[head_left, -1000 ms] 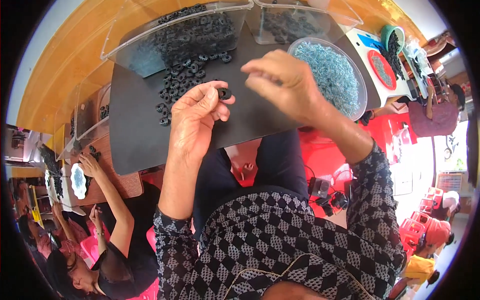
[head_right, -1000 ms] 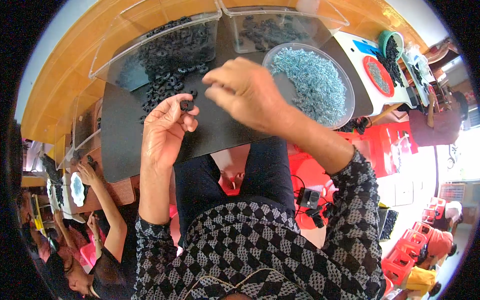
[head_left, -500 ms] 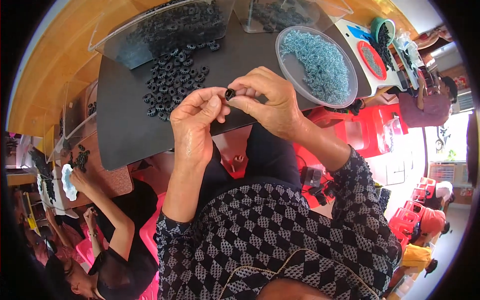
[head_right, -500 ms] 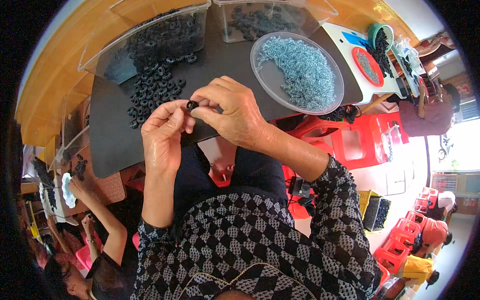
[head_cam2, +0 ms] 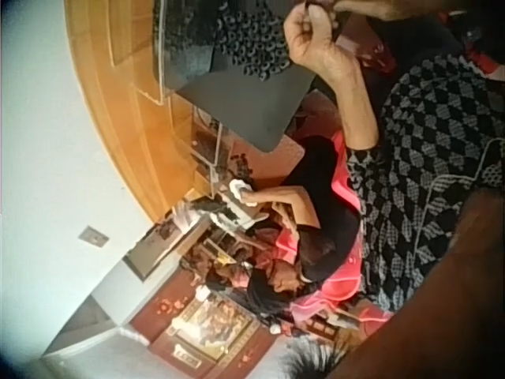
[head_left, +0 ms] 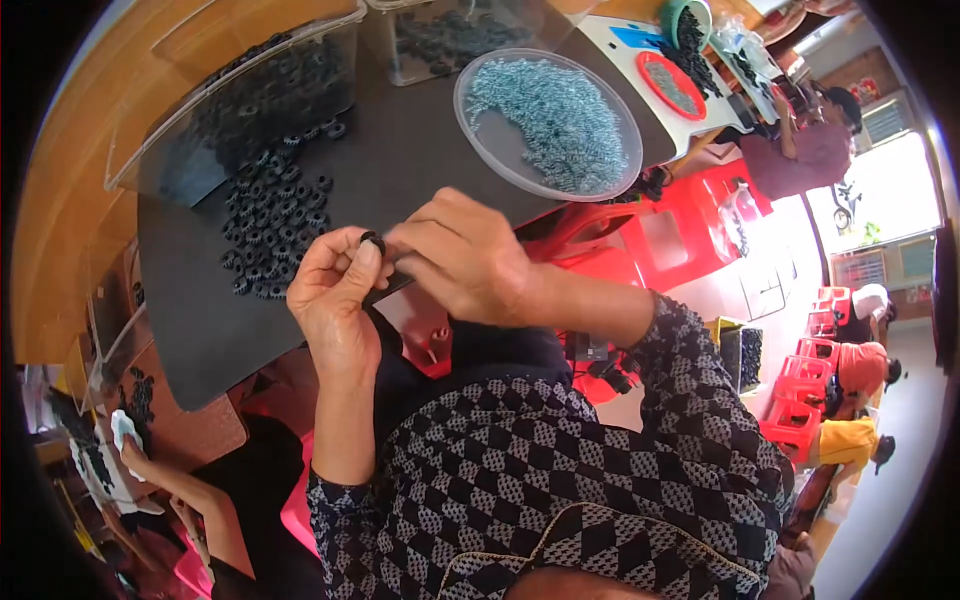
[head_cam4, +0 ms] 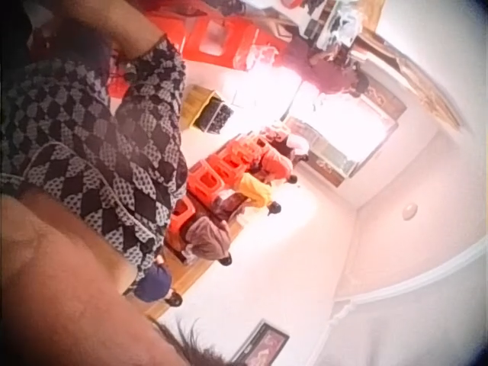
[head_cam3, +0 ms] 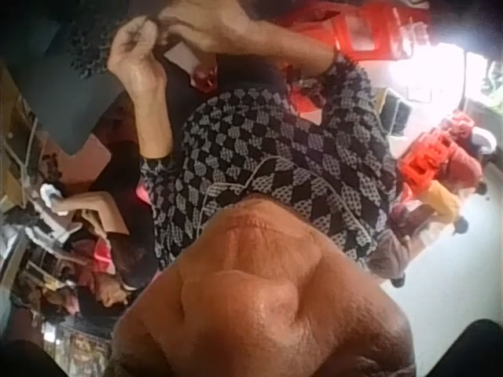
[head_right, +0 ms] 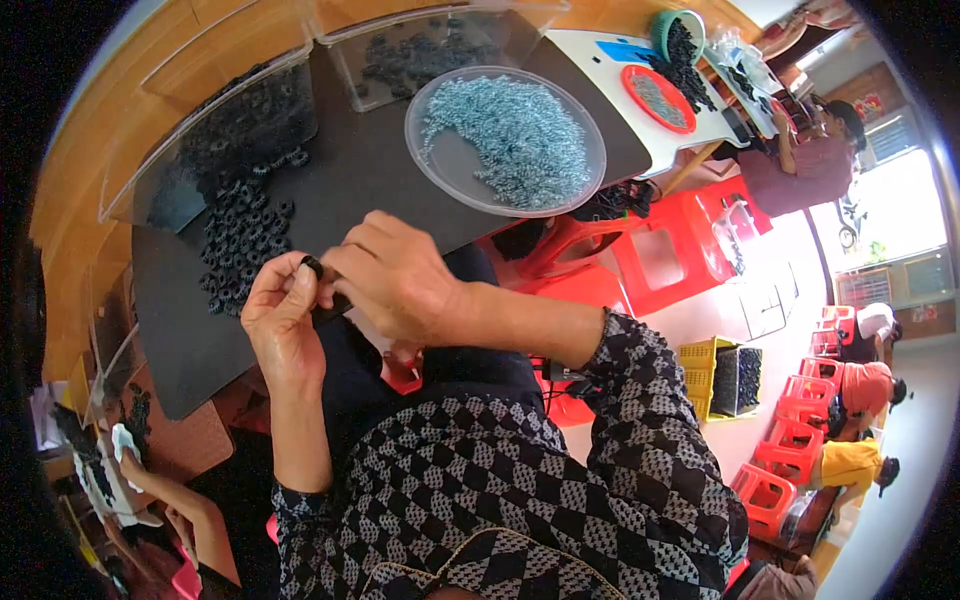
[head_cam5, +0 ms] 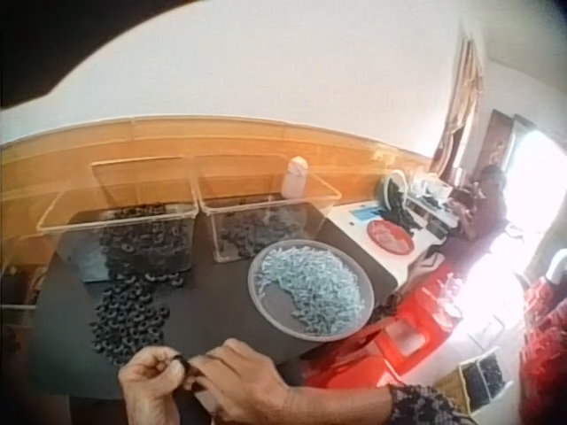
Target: The person assembles small plastic components by hand, inserting pins into black plastic pieces and sorting the parts on the table.
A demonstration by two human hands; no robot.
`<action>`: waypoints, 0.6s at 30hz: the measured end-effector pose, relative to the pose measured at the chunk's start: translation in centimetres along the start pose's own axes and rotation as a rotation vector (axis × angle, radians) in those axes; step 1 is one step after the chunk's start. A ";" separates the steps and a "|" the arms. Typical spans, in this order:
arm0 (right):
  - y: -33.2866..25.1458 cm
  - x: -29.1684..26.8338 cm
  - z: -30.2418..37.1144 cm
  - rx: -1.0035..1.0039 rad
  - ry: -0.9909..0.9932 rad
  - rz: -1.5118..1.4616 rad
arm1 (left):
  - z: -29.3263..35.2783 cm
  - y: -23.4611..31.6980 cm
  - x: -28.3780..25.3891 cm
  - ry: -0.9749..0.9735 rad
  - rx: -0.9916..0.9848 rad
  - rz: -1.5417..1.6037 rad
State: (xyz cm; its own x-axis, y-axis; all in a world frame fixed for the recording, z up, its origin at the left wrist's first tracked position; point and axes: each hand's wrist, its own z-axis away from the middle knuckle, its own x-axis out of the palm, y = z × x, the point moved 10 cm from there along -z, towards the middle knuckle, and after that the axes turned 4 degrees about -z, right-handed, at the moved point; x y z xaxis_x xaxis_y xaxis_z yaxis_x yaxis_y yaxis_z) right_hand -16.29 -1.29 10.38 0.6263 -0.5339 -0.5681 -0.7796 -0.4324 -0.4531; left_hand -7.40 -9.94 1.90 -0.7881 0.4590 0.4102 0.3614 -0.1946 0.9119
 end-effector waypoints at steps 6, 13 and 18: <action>8.8 -5.6 -1.0 0.169 0.021 0.293 | 0.0 -1.9 -0.1 -0.026 -0.063 -0.067; 16.1 -4.3 -1.1 0.244 -0.213 0.477 | -0.2 -2.4 0.4 -0.062 -0.072 -0.121; 17.5 -2.3 -1.0 0.277 -0.348 0.440 | 0.0 -2.6 0.3 -0.081 -0.052 -0.125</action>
State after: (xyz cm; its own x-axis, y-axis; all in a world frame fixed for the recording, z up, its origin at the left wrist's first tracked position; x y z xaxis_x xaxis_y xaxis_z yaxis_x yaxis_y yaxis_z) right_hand -31.36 -8.31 4.42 0.2447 -0.3314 -0.9112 -0.9655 0.0032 -0.2604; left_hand -8.64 -9.28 -0.37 -0.7817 0.5506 0.2929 0.2348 -0.1753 0.9561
